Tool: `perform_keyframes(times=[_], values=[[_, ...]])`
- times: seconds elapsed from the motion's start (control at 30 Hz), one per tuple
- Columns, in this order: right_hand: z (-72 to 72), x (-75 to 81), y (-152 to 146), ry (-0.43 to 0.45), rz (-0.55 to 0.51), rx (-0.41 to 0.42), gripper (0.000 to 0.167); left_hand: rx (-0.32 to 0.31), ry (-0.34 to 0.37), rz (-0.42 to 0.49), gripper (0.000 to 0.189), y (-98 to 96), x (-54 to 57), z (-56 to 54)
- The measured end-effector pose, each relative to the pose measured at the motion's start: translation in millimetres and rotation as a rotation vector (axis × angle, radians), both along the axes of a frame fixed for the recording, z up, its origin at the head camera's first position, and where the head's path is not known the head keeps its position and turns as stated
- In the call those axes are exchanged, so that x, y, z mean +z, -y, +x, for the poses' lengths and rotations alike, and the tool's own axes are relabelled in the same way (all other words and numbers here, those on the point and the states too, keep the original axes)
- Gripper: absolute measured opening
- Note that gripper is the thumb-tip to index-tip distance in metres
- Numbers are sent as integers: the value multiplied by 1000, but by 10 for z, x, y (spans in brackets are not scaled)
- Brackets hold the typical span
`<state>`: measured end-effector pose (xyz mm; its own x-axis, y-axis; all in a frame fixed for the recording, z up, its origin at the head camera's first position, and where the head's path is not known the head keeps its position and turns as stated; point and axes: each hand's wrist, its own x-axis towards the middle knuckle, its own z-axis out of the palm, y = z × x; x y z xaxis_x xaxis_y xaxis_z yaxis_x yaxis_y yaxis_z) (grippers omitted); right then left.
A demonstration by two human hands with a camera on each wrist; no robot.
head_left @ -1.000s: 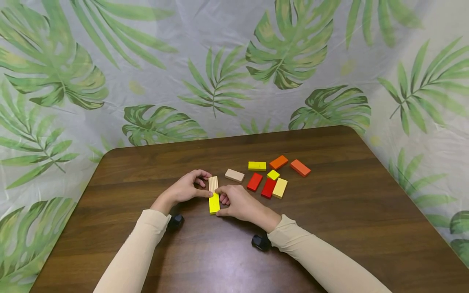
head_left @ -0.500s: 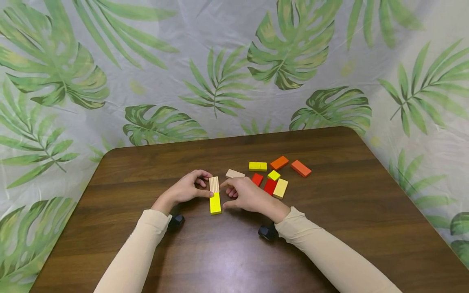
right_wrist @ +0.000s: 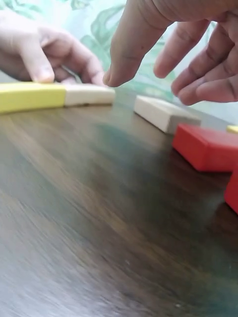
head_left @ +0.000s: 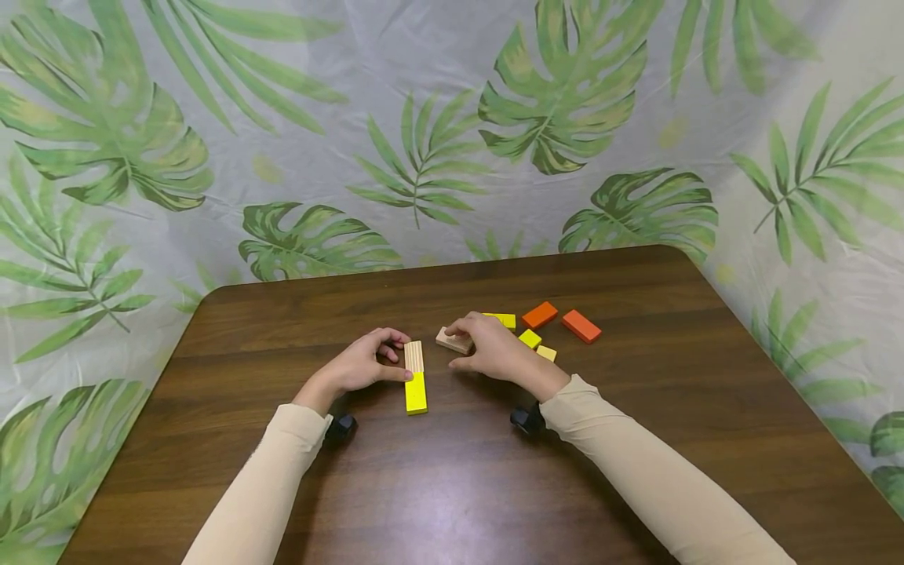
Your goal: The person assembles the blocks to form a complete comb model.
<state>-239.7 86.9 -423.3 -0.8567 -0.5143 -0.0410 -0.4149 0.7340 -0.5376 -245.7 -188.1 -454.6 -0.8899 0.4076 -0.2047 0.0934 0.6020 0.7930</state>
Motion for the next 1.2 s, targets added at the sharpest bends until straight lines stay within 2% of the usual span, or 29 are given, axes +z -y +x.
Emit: perform_keyframes(times=[0.33,0.77,0.93,1.2], values=[[-75,-64,-25,-6,39,-20,58,0,-8,-6,61,2,0,-3],[-74,-114,10,-18,61,-5,55,5,-6,1,60,8,-9,0],[-98,-138,25,1,82,-7,60,6,-1,4,59,11,-12,3],[-155,-152,41,52,56,-43,68,12,-6,7,59,-5,15,21]])
